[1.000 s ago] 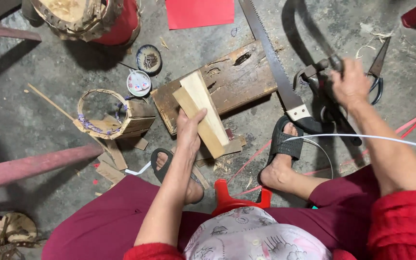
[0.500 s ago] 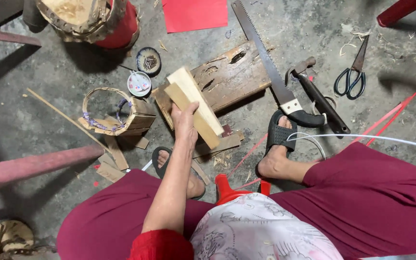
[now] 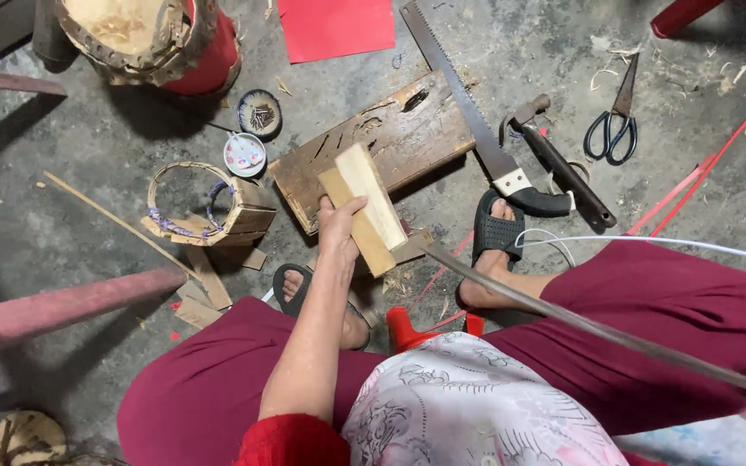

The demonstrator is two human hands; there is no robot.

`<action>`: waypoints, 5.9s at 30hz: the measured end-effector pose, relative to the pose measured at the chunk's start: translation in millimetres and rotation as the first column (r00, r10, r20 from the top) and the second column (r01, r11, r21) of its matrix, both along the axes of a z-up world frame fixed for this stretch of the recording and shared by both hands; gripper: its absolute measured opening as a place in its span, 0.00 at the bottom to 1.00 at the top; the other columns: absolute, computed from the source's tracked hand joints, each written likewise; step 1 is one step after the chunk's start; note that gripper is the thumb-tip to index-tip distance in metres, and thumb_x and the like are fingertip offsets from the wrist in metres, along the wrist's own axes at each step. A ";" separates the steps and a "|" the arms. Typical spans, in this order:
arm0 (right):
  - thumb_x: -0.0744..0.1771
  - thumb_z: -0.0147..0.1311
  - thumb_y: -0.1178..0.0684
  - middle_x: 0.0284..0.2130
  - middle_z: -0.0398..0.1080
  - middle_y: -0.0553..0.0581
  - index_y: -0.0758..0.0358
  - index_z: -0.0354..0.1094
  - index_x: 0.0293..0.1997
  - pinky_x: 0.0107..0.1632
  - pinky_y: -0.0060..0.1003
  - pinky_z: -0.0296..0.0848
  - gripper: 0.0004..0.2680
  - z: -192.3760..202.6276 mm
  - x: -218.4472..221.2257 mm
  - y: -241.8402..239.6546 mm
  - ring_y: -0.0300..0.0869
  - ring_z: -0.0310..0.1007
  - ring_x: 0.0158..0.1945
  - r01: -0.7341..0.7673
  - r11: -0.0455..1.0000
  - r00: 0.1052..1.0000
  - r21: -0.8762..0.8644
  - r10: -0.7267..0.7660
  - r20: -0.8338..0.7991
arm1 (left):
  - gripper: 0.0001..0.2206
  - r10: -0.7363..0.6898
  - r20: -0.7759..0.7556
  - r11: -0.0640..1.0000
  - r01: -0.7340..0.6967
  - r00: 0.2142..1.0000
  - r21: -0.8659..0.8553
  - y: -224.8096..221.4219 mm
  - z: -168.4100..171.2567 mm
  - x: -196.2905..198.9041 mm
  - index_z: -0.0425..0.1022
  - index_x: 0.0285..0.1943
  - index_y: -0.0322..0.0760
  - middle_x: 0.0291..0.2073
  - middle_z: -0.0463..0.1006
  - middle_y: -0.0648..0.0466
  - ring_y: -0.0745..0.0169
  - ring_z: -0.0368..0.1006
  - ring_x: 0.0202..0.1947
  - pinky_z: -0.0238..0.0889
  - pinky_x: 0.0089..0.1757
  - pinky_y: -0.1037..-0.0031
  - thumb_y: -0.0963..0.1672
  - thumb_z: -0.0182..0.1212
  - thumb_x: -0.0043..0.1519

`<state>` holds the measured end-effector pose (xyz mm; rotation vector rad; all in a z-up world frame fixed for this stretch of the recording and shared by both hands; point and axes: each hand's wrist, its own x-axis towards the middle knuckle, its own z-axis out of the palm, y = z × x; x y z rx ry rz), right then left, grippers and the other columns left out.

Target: The person is sawing and shaping small wooden blocks using various hand tools on the floor of a workshop.

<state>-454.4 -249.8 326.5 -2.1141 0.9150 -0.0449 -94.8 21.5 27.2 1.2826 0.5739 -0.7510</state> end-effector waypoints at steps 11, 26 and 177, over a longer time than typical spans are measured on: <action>0.57 0.75 0.35 0.23 0.71 0.50 0.51 0.67 0.36 0.35 0.44 0.69 0.19 -114.5 232.6 112.0 0.48 0.74 0.31 0.047 0.997 0.998 0.053 -0.049 0.029 | 0.26 0.064 0.101 0.998 -0.065 0.993 0.004 -9.6 90.4 -8.2 0.66 0.55 0.40 0.46 0.77 0.46 0.48 0.76 0.44 0.73 0.44 0.50 0.34 0.72 0.50; 0.53 0.76 0.59 0.23 0.64 0.46 0.60 0.74 0.38 0.30 0.23 0.68 0.16 -214.5 276.6 107.2 0.33 0.69 0.28 0.139 0.669 0.930 0.730 -0.341 0.136 | 0.15 -0.066 0.008 0.998 0.066 0.998 -0.024 20.2 -43.4 32.4 0.66 0.61 0.36 0.48 0.79 0.43 0.47 0.79 0.46 0.75 0.48 0.53 0.42 0.62 0.67; 0.72 0.48 0.48 0.12 0.67 0.58 0.50 0.69 0.65 0.28 0.38 0.70 0.13 -325.0 243.3 139.5 0.44 0.69 0.18 -0.104 0.942 0.948 0.320 -0.003 0.317 | 0.06 -0.905 0.425 0.421 0.187 0.018 0.888 -25.4 114.7 113.5 0.72 0.36 0.36 0.25 0.79 0.37 0.28 0.78 0.31 0.70 0.32 0.43 0.44 0.59 0.63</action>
